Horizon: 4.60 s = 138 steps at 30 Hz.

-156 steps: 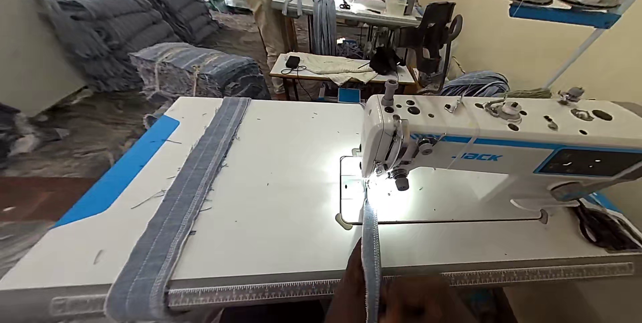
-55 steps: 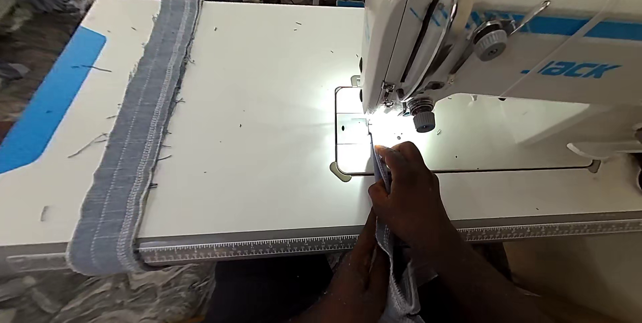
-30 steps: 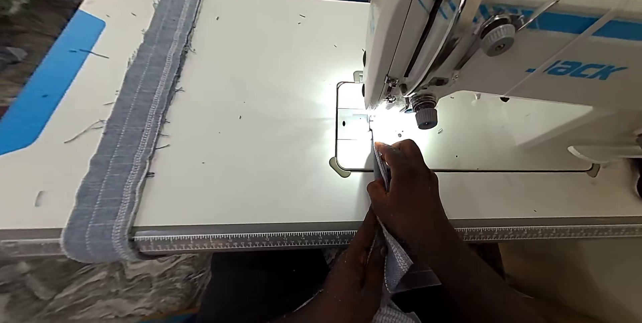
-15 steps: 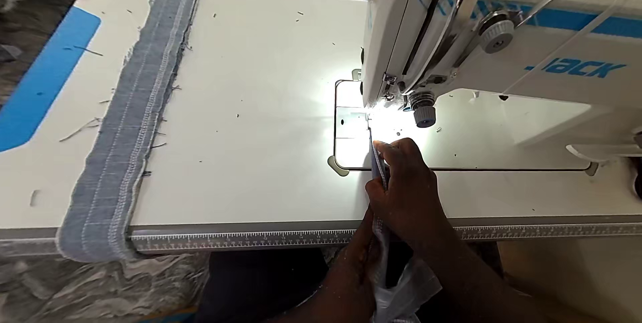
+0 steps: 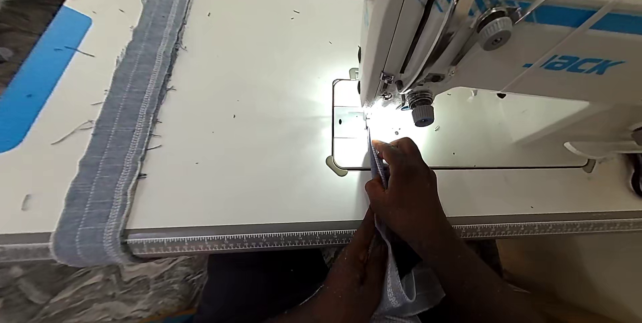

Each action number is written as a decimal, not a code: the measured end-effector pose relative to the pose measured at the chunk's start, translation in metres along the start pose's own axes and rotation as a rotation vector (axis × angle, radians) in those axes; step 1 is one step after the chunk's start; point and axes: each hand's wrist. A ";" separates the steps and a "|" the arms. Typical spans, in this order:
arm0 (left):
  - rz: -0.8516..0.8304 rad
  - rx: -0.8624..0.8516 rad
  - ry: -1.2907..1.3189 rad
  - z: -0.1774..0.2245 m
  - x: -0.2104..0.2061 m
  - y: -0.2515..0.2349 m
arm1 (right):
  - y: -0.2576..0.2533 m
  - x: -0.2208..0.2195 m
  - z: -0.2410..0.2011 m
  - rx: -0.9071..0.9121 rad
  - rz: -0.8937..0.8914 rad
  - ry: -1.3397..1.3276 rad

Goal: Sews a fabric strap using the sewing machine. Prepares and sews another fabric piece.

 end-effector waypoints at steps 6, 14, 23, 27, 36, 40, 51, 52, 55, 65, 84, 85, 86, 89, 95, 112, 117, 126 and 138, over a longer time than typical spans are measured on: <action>-0.014 -0.014 -0.028 -0.004 0.001 0.000 | 0.000 0.000 0.000 0.003 0.005 -0.011; 0.021 -0.025 -0.012 -0.002 0.000 0.003 | 0.004 0.000 0.000 0.030 0.008 -0.022; 0.044 -0.026 -0.058 -0.003 0.000 0.003 | 0.001 -0.002 0.001 0.013 0.006 -0.001; 0.055 0.003 -0.079 0.001 -0.001 0.004 | 0.001 -0.003 0.001 0.017 0.019 -0.001; 0.044 0.032 -0.060 0.000 0.001 0.004 | 0.002 -0.003 0.002 0.038 0.032 0.002; 0.052 0.005 -0.074 -0.003 0.001 0.003 | 0.001 -0.003 0.001 0.032 0.033 0.003; 0.041 -0.050 -0.006 -0.004 -0.001 0.000 | 0.004 -0.003 0.001 0.036 0.030 0.010; 0.038 -0.040 0.018 -0.003 -0.001 0.000 | 0.003 -0.003 0.001 0.037 0.032 0.014; 0.027 -0.023 0.039 -0.001 0.001 0.001 | 0.003 -0.004 0.001 0.034 0.037 0.026; -0.037 -0.004 0.061 0.000 0.003 0.000 | 0.003 -0.004 0.000 0.017 0.031 0.009; 0.000 -0.062 0.012 -0.005 0.003 -0.001 | 0.005 -0.005 0.001 0.033 0.058 0.003; 0.004 -0.043 0.003 -0.004 0.003 0.000 | 0.005 -0.005 0.001 0.034 0.057 0.003; 0.003 -0.015 -0.002 -0.003 0.004 0.001 | 0.005 -0.005 0.001 0.032 0.053 0.001; -0.006 0.047 0.005 0.001 0.005 0.002 | 0.005 -0.005 0.000 0.043 0.053 0.012; -0.057 0.173 0.003 0.012 0.007 0.006 | 0.004 -0.004 0.000 0.038 0.032 0.005; 0.015 -0.338 -1.146 0.053 0.065 -0.044 | -0.011 0.033 0.016 0.058 -0.221 -0.148; 0.251 -0.663 -0.761 0.037 0.081 -0.058 | 0.014 0.051 0.054 0.295 -0.258 -0.507; 0.262 -0.576 -0.198 0.062 0.082 -0.086 | -0.011 0.022 0.043 0.382 0.227 -0.874; 0.340 -0.808 -0.725 0.074 0.093 -0.085 | -0.007 0.015 0.042 0.544 0.382 -0.600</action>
Point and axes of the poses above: each hand's wrist, its own y-axis away from the middle knuckle, its own x-axis out of the back of the hand, z = x × y, and after that the axes turned 4 degrees about -y, right-handed
